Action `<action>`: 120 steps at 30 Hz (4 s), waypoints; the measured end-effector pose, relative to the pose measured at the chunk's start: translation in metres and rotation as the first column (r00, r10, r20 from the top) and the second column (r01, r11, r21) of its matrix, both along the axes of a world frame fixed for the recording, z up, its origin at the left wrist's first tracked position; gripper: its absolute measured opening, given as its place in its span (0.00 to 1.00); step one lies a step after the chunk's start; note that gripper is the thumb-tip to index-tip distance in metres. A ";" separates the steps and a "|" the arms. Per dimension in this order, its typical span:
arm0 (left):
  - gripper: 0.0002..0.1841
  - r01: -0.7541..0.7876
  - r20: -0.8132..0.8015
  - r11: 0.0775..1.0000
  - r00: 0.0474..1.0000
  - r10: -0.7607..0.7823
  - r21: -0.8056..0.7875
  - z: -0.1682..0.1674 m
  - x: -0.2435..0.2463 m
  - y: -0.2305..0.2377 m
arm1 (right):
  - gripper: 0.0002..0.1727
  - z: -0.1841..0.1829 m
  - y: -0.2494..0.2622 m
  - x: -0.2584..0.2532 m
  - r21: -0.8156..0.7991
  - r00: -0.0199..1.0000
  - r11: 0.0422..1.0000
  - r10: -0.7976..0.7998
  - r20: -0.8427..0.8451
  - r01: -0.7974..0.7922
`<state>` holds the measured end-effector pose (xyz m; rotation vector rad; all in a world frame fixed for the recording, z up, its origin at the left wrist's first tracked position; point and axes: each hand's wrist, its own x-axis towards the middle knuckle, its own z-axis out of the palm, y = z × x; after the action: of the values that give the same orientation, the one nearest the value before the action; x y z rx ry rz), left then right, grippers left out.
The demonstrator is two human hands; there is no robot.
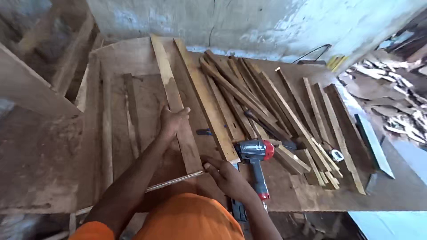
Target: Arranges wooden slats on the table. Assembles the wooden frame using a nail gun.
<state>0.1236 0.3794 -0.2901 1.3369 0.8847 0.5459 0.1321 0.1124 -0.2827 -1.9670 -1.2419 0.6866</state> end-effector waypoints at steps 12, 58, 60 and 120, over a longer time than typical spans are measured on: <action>0.39 -0.029 0.009 0.999 1.000 0.029 0.022 -0.014 0.010 -0.003 | 0.15 0.003 0.000 0.003 -0.061 0.986 0.996 -0.055 0.156 0.065; 0.36 -0.063 -0.024 0.995 0.998 0.065 0.083 -0.018 0.009 -0.006 | 0.22 -0.168 -0.160 0.151 -0.460 0.629 0.633 -0.755 -0.186 0.623; 0.32 -0.051 -0.086 0.994 0.995 0.059 0.093 -0.017 0.010 -0.006 | 0.17 -0.174 -0.155 0.164 -0.411 0.506 0.669 -0.740 -0.443 0.619; 0.37 -0.019 -0.048 0.990 0.999 0.026 0.138 -0.028 0.006 0.001 | 0.09 -0.122 -0.084 -0.235 0.266 0.316 0.434 -0.044 -0.948 0.860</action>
<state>0.1299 0.3808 -0.3181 1.4720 0.9172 0.6020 -0.1025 0.0279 -0.4042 -0.8483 -0.0548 0.4936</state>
